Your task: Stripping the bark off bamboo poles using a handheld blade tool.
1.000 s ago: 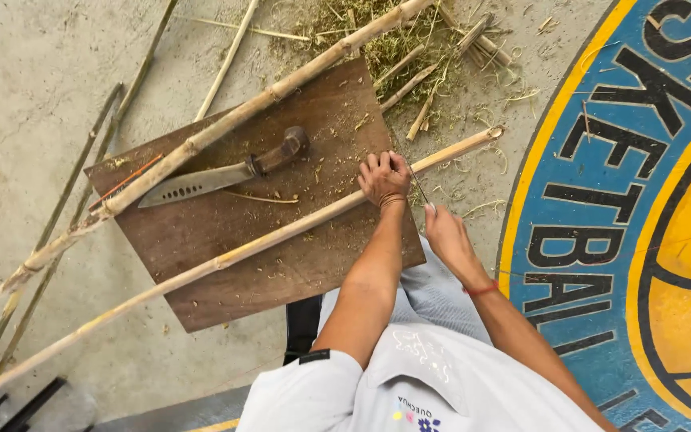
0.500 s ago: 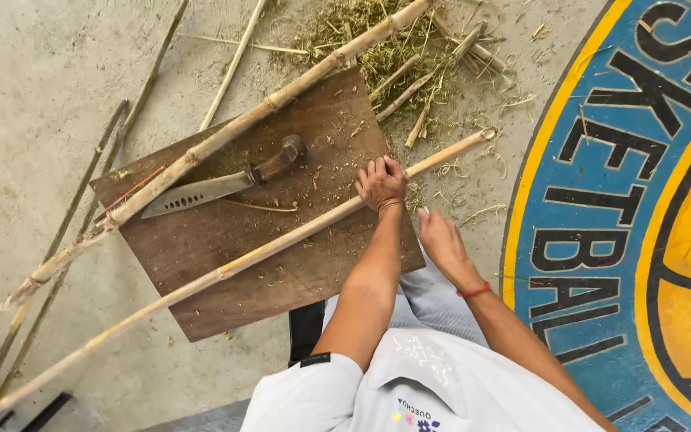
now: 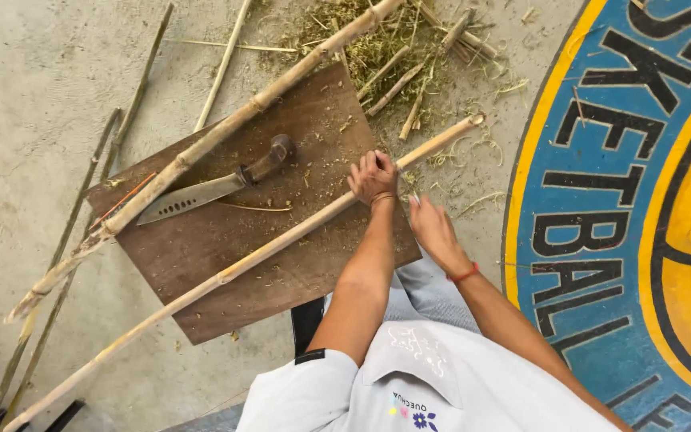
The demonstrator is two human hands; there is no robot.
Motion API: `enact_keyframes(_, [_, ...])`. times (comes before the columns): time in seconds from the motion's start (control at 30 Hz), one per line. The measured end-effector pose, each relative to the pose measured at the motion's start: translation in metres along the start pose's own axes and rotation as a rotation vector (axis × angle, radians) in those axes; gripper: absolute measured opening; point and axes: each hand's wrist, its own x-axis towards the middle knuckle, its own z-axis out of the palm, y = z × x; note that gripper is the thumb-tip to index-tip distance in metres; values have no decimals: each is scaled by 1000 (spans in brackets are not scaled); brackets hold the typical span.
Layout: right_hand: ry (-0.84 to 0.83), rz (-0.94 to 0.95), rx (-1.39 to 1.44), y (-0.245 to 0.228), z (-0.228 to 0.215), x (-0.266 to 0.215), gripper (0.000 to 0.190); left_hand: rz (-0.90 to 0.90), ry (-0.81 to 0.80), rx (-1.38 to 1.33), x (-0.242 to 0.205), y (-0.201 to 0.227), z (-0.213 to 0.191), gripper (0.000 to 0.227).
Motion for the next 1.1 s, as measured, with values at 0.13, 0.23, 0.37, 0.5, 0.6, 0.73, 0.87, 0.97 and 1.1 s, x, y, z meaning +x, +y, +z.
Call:
enact_keyframes(0.13, [-37, 8, 43, -21, -39, -26, 43, -17, -15, -6, -2, 2, -3, 26])
enact_keyframes(0.23, [-147, 165, -83, -12, -59, -66, 40, -25, -7, -37, -3, 0, -2, 24])
enact_keyframes(0.37, [-111, 152, -77, -3, -40, -41, 42, 1, -6, -36, 1, 3, -3, 22])
enact_keyframes(0.5, [-31, 5, -59, -9, -2, 8, 43, 5, 23, -61, 0, 3, -6, 19])
enact_keyframes(0.6, [145, -525, -273, 17, -11, -24, 34, 13, 11, -52, -4, 5, -13, 17])
enact_keyframes(0.73, [27, -57, 14, -15, -60, -79, 36, -16, -17, 2, -11, 0, -11, 17])
enact_keyframes(0.87, [-56, 83, -69, -2, -33, -26, 39, 34, -3, -50, 3, 11, 1, 17])
enact_keyframes(0.97, [-24, 1, -2, -9, -6, -7, 40, 25, -10, -41, 0, -2, -9, 19])
enact_keyframes(1.1, [-12, 15, -31, 3, 7, 9, 40, 117, -29, -45, -8, -1, -8, 21])
